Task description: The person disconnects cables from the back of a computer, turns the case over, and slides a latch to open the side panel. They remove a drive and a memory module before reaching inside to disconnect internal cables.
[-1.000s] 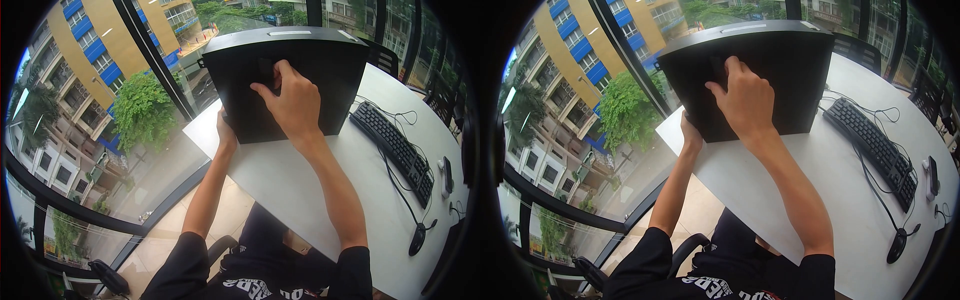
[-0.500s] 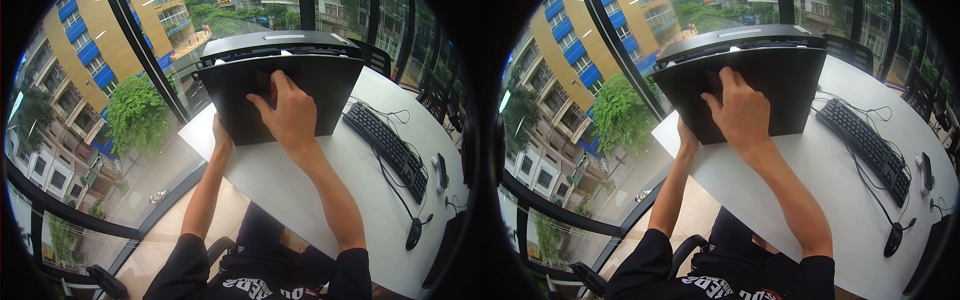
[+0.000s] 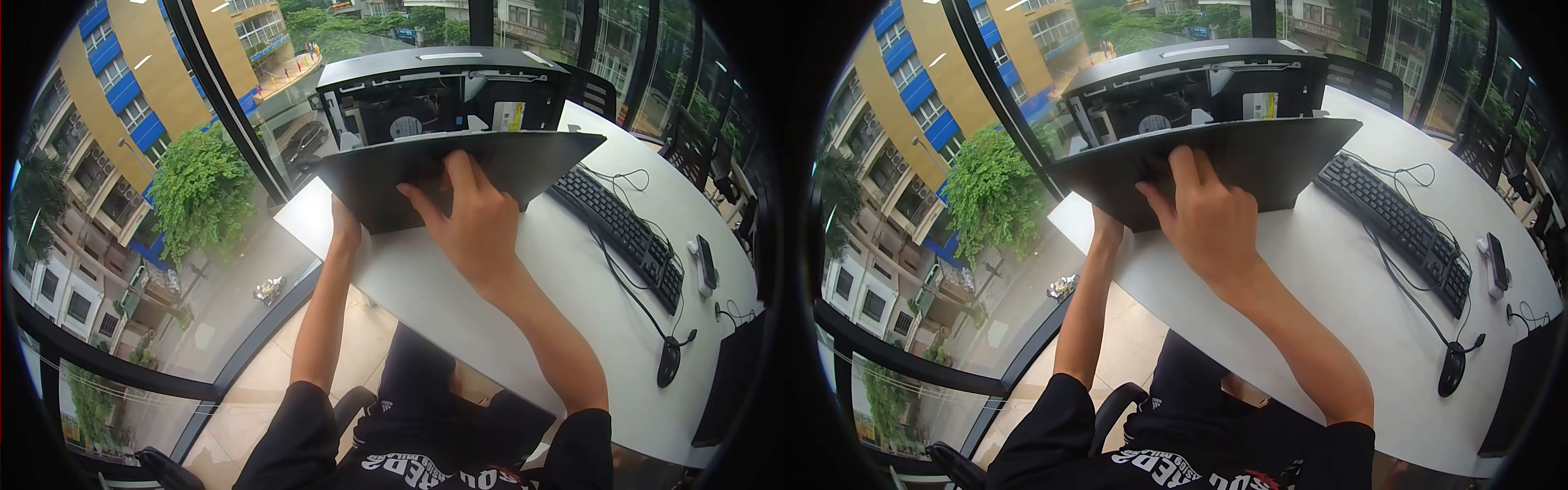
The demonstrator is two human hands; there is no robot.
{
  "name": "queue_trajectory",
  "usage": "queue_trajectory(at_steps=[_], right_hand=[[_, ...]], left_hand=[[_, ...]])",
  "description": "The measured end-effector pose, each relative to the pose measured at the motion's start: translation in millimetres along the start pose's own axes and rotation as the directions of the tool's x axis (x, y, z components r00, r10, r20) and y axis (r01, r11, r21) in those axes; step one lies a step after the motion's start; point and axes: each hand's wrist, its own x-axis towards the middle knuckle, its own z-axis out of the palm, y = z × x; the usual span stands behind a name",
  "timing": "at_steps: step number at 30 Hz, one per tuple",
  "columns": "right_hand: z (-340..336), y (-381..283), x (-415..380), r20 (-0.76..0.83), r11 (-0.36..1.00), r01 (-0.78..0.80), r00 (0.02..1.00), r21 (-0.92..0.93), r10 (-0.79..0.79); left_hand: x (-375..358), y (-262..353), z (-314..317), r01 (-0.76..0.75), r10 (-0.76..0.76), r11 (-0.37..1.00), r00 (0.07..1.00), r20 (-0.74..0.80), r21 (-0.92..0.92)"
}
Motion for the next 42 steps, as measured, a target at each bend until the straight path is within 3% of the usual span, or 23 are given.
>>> queue_trajectory(at_steps=[2, 6, 7, 10, 11, 19, 23, 27, 30, 31, 33, 35, 38, 39, 42], right_hand=[[-4.8, -1.6, -9.5, -0.023, 0.998, 0.049, 0.998, -0.039, -0.05], [-12.3, -1.5, -29.6, -0.024, 0.991, 0.118, 0.992, -0.066, -0.12], [-15.8, -3.7, -33.9, -0.012, 0.991, 0.12, 0.993, -0.063, -0.121], [-28.7, -12.2, -45.3, 0.033, 0.992, 0.12, 0.992, -0.044, -0.119], [-32.7, -13.7, -49.5, 0.053, 0.993, 0.118, 0.992, -0.033, -0.116], [-60.5, -22.9, -88.8, 0.207, 0.994, 0.089, 0.973, 0.069, -0.102], [-77.6, -29.1, -111.9, 0.327, 0.987, 0.078, 0.937, 0.14, -0.121], [-92.3, -37.8, -132.7, 0.453, 0.986, -0.03, 0.89, 0.167, -0.05], [-99.9, -43.9, -142.6, 0.536, 0.963, -0.171, 0.843, 0.206, 0.035], [-102.0, -44.4, -148.7, 0.578, 0.944, -0.244, 0.813, 0.221, 0.074], [-105.1, -40.3, -163.8, 0.637, 0.888, -0.371, 0.761, 0.272, 0.123], [-107.1, -43.0, -174.7, 0.692, 0.808, -0.505, 0.7, 0.304, 0.177], [-104.5, -60.7, -178.9, 0.734, 0.363, -0.806, 0.583, 0.467, 0.349], [-104.9, -58.2, -183.3, 0.785, 0.324, -0.828, 0.547, 0.457, 0.29], [-96.4, -70.3, -179.6, 0.725, 0.043, -0.795, 0.573, 0.605, 0.383]], left_hand=[[3.2, -6.6, -1.4, 0.001, 0.0, 1.0, 0.999, -0.039, 0.01], [3.9, 8.7, 4.8, -0.082, 0.085, 0.996, 0.984, 0.154, -0.031], [0.5, 15.7, 5.0, -0.087, 0.079, 0.996, 0.98, 0.182, 0.036], [-3.4, 28.0, 12.4, 0.051, -0.032, 0.992, 0.988, 0.151, -0.119], [2.4, 21.9, 8.3, 0.013, -0.012, 1.0, 0.991, 0.13, -0.003], [5.7, 13.7, 0.6, -0.058, 0.041, 0.994, 0.982, 0.183, 0.089], [-5.0, 28.0, 13.0, 0.007, -0.017, 0.995, 0.994, 0.105, 0.096], [0.8, 16.9, 7.0, -0.038, 0.03, 0.996, 0.994, 0.108, 0.075], [6.3, 10.0, -1.9, -0.053, 0.031, 0.982, 0.992, 0.121, 0.182], [5.4, 11.0, 0.1, -0.035, 0.021, 0.99, 0.994, 0.107, 0.139], [2.9, 14.4, 4.6, 0.0, -0.004, 0.999, 0.997, 0.077, 0.052], [3.2, 13.5, 4.1, -0.054, 0.044, 0.993, 0.995, 0.094, 0.108], [0.7, 14.1, 4.5, -0.061, 0.051, 0.991, 0.995, 0.085, 0.12], [1.5, 12.9, 3.7, -0.062, 0.052, 0.99, 0.995, 0.083, 0.125], [4.2, 10.5, 0.3, -0.065, 0.055, 0.988, 0.995, 0.08, 0.137]])
